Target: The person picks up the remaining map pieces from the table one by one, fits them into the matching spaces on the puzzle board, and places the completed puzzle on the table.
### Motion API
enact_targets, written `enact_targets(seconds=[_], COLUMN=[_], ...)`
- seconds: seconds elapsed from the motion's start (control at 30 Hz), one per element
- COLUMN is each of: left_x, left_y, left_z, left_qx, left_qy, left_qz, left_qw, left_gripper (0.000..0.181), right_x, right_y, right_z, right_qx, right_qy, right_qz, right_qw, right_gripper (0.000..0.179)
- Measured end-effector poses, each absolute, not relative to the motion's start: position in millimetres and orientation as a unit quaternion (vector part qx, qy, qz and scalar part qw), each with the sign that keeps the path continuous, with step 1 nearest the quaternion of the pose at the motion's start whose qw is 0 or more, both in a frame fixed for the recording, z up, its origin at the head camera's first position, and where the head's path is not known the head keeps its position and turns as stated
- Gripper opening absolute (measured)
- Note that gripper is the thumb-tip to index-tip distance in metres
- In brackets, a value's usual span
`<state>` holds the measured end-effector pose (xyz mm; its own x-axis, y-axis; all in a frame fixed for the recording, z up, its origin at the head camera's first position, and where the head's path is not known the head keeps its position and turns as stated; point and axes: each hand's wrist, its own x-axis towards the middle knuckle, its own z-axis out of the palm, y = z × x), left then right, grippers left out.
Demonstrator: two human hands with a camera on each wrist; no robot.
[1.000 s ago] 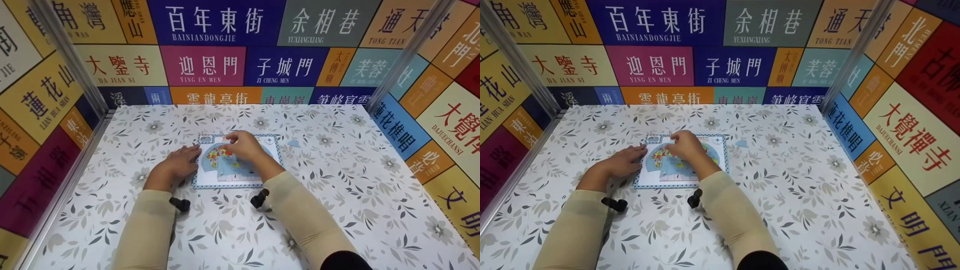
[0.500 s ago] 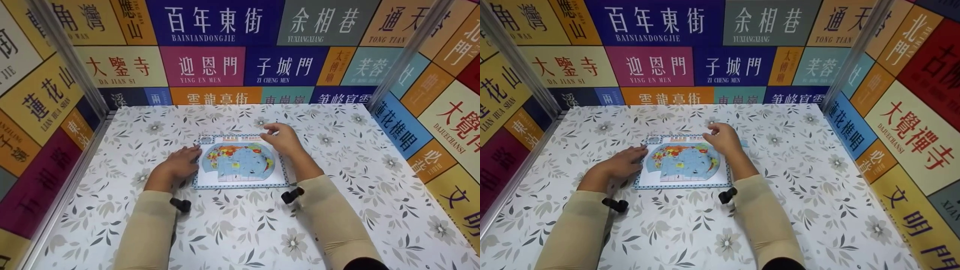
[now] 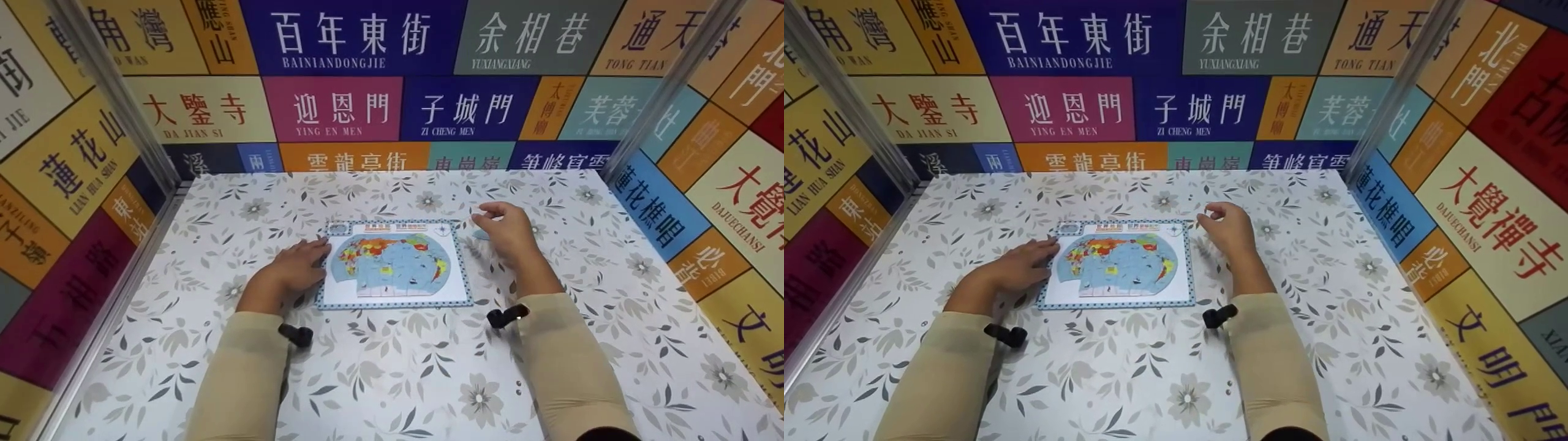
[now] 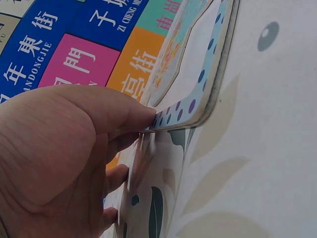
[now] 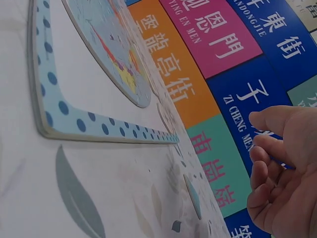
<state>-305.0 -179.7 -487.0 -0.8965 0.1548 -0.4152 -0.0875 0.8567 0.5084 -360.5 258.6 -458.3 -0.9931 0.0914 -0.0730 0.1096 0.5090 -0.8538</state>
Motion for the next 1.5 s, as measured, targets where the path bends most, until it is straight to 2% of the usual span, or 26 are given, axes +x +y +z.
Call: enact_targets(seconds=[0.8, 1.07, 1.5], left_x=[-305, -305, -306], left_y=[-183, -183, -180], left_z=[-486, -488, -486], left_qx=[0.014, 0.042, 0.017], left_qy=[0.930, 0.936, 0.930], left_qz=[0.280, 0.264, 0.279], left_qw=[0.239, 0.228, 0.238], left_gripper=[0.066, 0.067, 0.067], right_x=[-373, -374, -375], right_y=[289, 287, 275], right_z=[-482, -486, -481], right_qx=[0.114, 0.124, 0.104], right_qy=[0.895, 0.894, 0.903], right_qz=[-0.422, -0.419, -0.399], right_qw=[0.089, 0.096, 0.122], right_gripper=[0.057, 0.057, 0.054])
